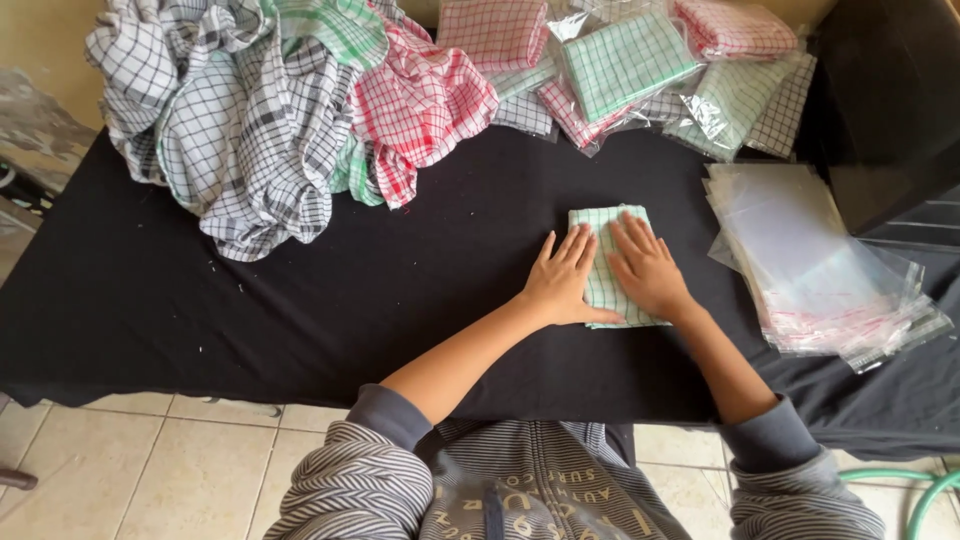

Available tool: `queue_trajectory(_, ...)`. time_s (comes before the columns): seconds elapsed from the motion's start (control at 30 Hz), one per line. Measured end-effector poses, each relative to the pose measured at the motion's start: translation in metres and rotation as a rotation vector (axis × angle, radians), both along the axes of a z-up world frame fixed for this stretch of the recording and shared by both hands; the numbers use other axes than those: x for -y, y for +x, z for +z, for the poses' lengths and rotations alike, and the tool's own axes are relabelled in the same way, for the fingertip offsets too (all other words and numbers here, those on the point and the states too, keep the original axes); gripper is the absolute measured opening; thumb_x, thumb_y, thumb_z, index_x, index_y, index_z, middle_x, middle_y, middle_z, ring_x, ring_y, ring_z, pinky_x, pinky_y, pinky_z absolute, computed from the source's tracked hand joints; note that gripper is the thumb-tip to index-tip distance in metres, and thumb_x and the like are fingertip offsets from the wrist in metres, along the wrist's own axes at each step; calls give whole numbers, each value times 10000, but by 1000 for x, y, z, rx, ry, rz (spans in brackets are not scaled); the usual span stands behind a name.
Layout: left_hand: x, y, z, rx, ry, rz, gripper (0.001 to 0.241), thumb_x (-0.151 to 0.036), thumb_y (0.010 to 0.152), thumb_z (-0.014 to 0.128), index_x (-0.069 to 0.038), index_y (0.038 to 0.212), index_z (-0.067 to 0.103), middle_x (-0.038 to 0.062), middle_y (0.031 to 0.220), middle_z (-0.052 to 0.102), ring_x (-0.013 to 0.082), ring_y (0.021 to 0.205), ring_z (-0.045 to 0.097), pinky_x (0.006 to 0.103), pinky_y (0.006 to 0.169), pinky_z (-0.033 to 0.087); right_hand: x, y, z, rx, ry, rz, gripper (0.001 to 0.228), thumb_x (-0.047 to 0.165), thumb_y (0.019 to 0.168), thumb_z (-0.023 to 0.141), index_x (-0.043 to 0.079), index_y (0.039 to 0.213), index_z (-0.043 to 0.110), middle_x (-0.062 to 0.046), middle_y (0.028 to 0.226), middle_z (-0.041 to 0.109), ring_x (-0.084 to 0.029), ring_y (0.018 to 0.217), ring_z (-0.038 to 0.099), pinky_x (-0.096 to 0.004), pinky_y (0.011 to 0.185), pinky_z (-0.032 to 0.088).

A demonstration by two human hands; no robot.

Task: Folding checkered cloths and placing them into individual clear plastic bags.

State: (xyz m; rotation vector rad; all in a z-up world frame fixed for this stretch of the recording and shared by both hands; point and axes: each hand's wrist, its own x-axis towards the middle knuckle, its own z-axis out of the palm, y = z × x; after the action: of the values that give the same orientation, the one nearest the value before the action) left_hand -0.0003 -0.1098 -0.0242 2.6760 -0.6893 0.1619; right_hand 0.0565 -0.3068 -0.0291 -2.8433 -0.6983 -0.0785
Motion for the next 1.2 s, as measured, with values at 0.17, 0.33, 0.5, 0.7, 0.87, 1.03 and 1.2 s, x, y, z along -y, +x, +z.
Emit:
queue_trajectory(0.17, 2, 4, -3, -81, 4, -3, 1401, -972, 672, 469, 56, 1589, 212, 262, 1671, 166, 380, 1576, 118, 605, 1265, 21, 12, 0, 3, -218, 0, -134, 703, 573, 1029, 371, 338, 1661, 172, 7, 1746, 60, -278, 1597, 57, -517, 1284, 92)
queue_trajectory(0.33, 2, 1, -3, -60, 17, 5, 1392, -976, 687, 446, 54, 1595, 213, 250, 1676, 171, 366, 1578, 122, 595, 1264, 14, 33, 30, -39, 173, -42, -272, 603, 585, 1021, 446, 251, 1523, 417, -132, 1539, 342, -406, 1331, 351, -582, 1078, 279)
queue_trajectory(0.5, 1, 1, 6, -101, 11, -17, 1392, -972, 690, 437, 64, 1592, 209, 255, 1676, 155, 364, 1580, 97, 593, 1264, -1, 107, 42, -7, 968, -118, -413, 277, 159, 941, 720, 19, 1163, 808, -251, 1356, 652, -426, 1324, 558, -502, 1092, 397)
queue_trajectory(0.7, 5, 3, 11, -182, 227, 31, 1388, -974, 697, 355, 19, 1599, -1, 168, 1700, -62, 283, 1573, -59, 524, 1243, -10, 177, 55, -11, -56, -174, -980, 448, 257, 1112, 401, -46, 1299, 672, -187, 1267, 682, -355, 1185, 595, -517, 939, 450)
queue_trajectory(0.87, 5, 4, 8, -153, 229, 35, 1381, -979, 702, 334, 21, 1599, 15, 172, 1700, -41, 281, 1573, -51, 526, 1241, 0, 187, 63, -16, 150, -191, -1100, 89, 399, 973, 761, 354, 964, 837, -19, 704, 754, -235, 720, 666, -414, 801, 310)
queue_trajectory(1.03, 5, 5, 7, -149, 208, 35, 1374, -974, 705, 355, 18, 1600, 34, 171, 1700, -26, 283, 1573, -38, 530, 1239, 2, 203, 69, -40, 631, -244, -1010, 122, 287, 939, 787, 401, 923, 828, 83, 611, 663, -134, 572, 537, -371, 744, 272)
queue_trajectory(1.2, 5, 5, 7, -154, 230, 35, 1364, -973, 711, 336, 12, 1602, 25, 168, 1701, -39, 281, 1573, -48, 521, 1240, -1, 177, 52, -16, 980, -210, -886, 108, 407, 921, 884, 373, 849, 811, 161, 742, 728, -58, 779, 637, -343, 787, 311)
